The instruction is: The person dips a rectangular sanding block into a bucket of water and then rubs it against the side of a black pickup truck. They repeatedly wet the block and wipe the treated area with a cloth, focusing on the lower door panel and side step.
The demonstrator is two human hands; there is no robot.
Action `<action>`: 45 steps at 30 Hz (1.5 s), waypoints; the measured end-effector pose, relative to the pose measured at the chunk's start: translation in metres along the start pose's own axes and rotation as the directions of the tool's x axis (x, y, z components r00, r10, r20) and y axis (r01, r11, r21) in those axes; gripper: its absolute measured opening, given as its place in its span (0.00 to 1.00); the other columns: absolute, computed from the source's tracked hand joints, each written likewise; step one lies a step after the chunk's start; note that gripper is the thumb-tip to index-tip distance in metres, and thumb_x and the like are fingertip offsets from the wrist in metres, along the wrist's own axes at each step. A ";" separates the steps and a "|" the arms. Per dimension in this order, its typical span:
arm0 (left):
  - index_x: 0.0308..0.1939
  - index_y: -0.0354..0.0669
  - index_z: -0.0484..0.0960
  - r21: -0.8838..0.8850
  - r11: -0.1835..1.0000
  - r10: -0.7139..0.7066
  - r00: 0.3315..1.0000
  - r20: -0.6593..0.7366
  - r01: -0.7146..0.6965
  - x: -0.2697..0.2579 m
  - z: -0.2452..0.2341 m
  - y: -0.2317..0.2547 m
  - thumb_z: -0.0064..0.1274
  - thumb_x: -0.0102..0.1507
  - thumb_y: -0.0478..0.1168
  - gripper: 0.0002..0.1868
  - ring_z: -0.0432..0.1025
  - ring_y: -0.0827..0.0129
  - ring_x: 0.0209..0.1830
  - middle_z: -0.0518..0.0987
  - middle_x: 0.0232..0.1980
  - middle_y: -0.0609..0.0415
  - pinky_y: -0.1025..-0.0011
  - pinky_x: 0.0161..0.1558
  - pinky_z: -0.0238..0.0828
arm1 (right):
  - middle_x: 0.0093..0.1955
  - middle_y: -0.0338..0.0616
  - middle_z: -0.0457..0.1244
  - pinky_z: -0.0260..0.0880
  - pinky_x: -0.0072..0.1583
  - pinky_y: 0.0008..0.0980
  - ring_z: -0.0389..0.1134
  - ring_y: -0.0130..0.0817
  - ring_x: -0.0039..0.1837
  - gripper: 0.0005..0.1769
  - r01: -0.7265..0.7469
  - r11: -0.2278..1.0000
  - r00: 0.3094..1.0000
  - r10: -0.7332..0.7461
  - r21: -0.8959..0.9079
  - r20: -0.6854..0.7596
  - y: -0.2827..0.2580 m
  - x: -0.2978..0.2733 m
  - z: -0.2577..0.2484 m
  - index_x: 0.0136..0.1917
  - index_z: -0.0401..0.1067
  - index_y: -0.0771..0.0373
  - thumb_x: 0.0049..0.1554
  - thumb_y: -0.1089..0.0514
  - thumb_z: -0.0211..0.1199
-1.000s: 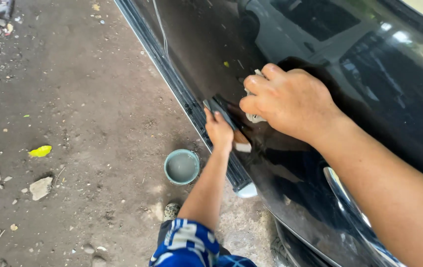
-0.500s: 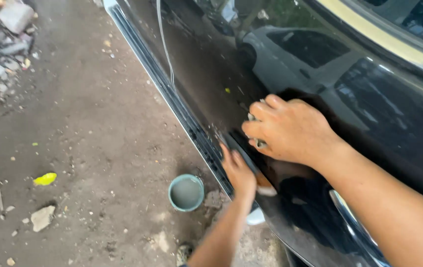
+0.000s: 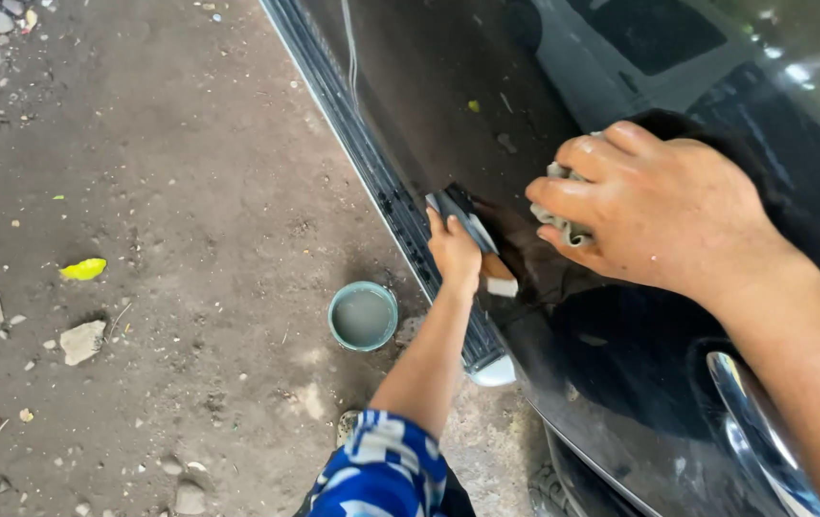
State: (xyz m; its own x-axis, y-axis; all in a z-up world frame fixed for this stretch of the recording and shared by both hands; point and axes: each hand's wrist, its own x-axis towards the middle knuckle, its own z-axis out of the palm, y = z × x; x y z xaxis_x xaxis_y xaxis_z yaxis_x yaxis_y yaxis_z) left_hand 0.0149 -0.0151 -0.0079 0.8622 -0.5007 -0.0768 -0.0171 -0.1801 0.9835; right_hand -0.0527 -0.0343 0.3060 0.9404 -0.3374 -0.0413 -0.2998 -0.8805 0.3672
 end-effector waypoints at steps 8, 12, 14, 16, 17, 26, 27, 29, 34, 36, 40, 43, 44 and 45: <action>0.80 0.38 0.56 0.059 0.988 0.143 0.990 -0.003 -0.142 -0.018 0.025 -0.054 0.42 0.74 0.42 0.31 0.72 0.52 0.39 0.72 0.43 0.39 0.54 0.42 0.71 | 0.50 0.34 0.66 0.75 0.46 0.36 0.69 0.35 0.54 0.18 -0.039 0.999 0.999 0.039 0.011 -0.029 0.002 0.004 -0.008 0.52 0.79 0.45 0.50 0.41 0.68; 0.79 0.43 0.56 0.086 0.957 -0.285 0.951 0.121 0.277 -0.026 -0.004 -0.006 0.42 0.72 0.42 0.31 0.72 0.52 0.34 0.73 0.39 0.40 0.53 0.38 0.70 | 0.50 0.33 0.66 0.75 0.47 0.35 0.69 0.34 0.55 0.17 -0.006 1.000 0.998 0.006 0.004 -0.059 0.003 -0.003 0.002 0.53 0.78 0.45 0.52 0.40 0.67; 0.81 0.40 0.49 0.008 1.000 -0.009 0.991 0.133 0.008 -0.059 -0.007 -0.018 0.41 0.73 0.41 0.34 0.71 0.51 0.40 0.71 0.44 0.38 0.53 0.44 0.70 | 0.50 0.32 0.66 0.74 0.47 0.34 0.70 0.33 0.55 0.17 -0.002 1.000 0.993 0.000 -0.012 -0.114 0.005 0.000 0.003 0.53 0.79 0.45 0.53 0.40 0.67; 0.82 0.40 0.48 0.016 0.999 0.026 0.986 0.163 -0.029 -0.048 -0.015 -0.005 0.41 0.73 0.40 0.34 0.72 0.53 0.41 0.71 0.45 0.38 0.56 0.44 0.71 | 0.50 0.32 0.67 0.74 0.46 0.34 0.70 0.33 0.55 0.17 -0.013 1.000 0.994 0.013 0.001 -0.109 0.003 -0.004 0.003 0.53 0.79 0.45 0.53 0.40 0.68; 0.82 0.40 0.47 0.016 0.997 0.066 0.983 0.173 -0.070 -0.041 -0.019 0.003 0.41 0.73 0.39 0.35 0.72 0.55 0.42 0.71 0.47 0.37 0.58 0.44 0.72 | 0.50 0.32 0.67 0.73 0.45 0.34 0.70 0.33 0.55 0.16 -0.010 1.000 0.993 0.011 0.005 -0.118 0.002 -0.004 0.001 0.52 0.79 0.45 0.52 0.41 0.68; 0.81 0.41 0.52 -0.449 0.809 -0.236 0.909 0.344 0.380 -0.050 -0.013 -0.011 0.41 0.71 0.35 0.34 0.73 0.70 0.50 0.76 0.67 0.44 0.70 0.50 0.71 | 0.50 0.33 0.67 0.72 0.44 0.34 0.70 0.34 0.54 0.18 0.012 1.000 0.989 -0.008 0.025 -0.151 0.000 -0.005 0.002 0.52 0.79 0.46 0.50 0.41 0.69; 0.81 0.41 0.52 -0.453 0.806 -0.238 0.909 0.341 0.381 -0.030 -0.004 -0.017 0.41 0.71 0.35 0.34 0.73 0.70 0.50 0.76 0.67 0.44 0.70 0.50 0.71 | 0.50 0.33 0.67 0.72 0.44 0.34 0.70 0.34 0.54 0.18 0.018 1.000 0.989 -0.015 0.023 -0.149 0.003 -0.003 -0.002 0.52 0.79 0.46 0.50 0.41 0.69; 0.81 0.36 0.56 -0.506 0.786 -0.216 0.925 0.312 0.354 0.008 0.008 -0.038 0.39 0.72 0.34 0.31 0.74 0.68 0.49 0.78 0.63 0.40 0.69 0.51 0.73 | 0.50 0.31 0.67 0.72 0.45 0.34 0.70 0.33 0.54 0.17 0.009 1.000 0.990 -0.007 0.014 -0.144 0.002 -0.002 -0.004 0.52 0.79 0.45 0.51 0.41 0.69; 0.80 0.34 0.55 -0.305 0.951 0.015 0.974 0.228 0.057 -0.043 -0.037 0.024 0.42 0.72 0.31 0.31 0.71 0.59 0.50 0.74 0.59 0.32 0.61 0.52 0.71 | 0.51 0.31 0.67 0.73 0.47 0.33 0.70 0.33 0.54 0.17 0.000 1.000 0.989 -0.004 -0.027 -0.148 0.002 0.000 0.001 0.53 0.79 0.45 0.53 0.39 0.67; 0.80 0.36 0.56 -0.161 0.987 0.029 0.965 0.261 0.014 -0.036 -0.029 0.019 0.43 0.71 0.30 0.33 0.71 0.57 0.47 0.75 0.53 0.30 0.60 0.50 0.70 | 0.51 0.30 0.67 0.73 0.47 0.33 0.70 0.32 0.55 0.18 -0.009 0.999 0.992 0.003 -0.048 -0.128 0.002 -0.002 0.003 0.53 0.79 0.44 0.53 0.38 0.67; 0.79 0.40 0.61 -0.248 0.942 -0.170 0.958 0.229 0.227 -0.014 -0.014 0.003 0.43 0.71 0.34 0.30 0.74 0.67 0.39 0.80 0.46 0.44 0.65 0.43 0.73 | 0.52 0.29 0.68 0.74 0.47 0.33 0.70 0.31 0.55 0.18 -0.022 0.997 0.998 0.017 -0.076 -0.063 -0.003 -0.007 0.001 0.54 0.80 0.42 0.53 0.37 0.66; 0.78 0.41 0.60 -0.199 0.958 -0.166 0.967 0.196 0.205 -0.047 -0.016 -0.002 0.43 0.72 0.37 0.29 0.73 0.68 0.34 0.78 0.41 0.48 0.67 0.38 0.74 | 0.52 0.28 0.68 0.74 0.47 0.32 0.71 0.30 0.55 0.18 -0.022 0.996 0.998 0.016 -0.090 -0.065 -0.001 -0.001 -0.008 0.54 0.80 0.42 0.53 0.37 0.66; 0.79 0.41 0.59 -0.104 0.985 -0.118 0.973 0.198 0.140 -0.069 -0.014 -0.020 0.45 0.73 0.39 0.30 0.73 0.68 0.31 0.77 0.37 0.47 0.68 0.35 0.75 | 0.52 0.28 0.68 0.74 0.47 0.32 0.71 0.30 0.55 0.18 -0.029 0.996 0.998 0.024 -0.083 -0.060 -0.002 -0.002 -0.006 0.54 0.80 0.42 0.53 0.37 0.66; 0.79 0.41 0.59 -0.106 0.983 -0.124 0.972 0.197 0.147 -0.055 -0.016 -0.007 0.45 0.73 0.39 0.30 0.73 0.68 0.31 0.77 0.37 0.47 0.68 0.35 0.75 | 0.52 0.28 0.68 0.74 0.47 0.32 0.71 0.30 0.55 0.18 -0.024 0.996 0.998 0.020 -0.084 -0.054 -0.001 -0.001 -0.004 0.54 0.80 0.42 0.53 0.37 0.66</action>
State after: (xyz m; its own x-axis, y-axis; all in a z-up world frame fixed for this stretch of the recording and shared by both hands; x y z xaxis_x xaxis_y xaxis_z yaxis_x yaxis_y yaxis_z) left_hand -0.0245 0.0275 -0.0081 0.7407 -0.6317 -0.2289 0.1638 -0.1607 0.9733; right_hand -0.0528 -0.0323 0.3090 0.9417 -0.3361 0.0164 -0.3079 -0.8410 0.4448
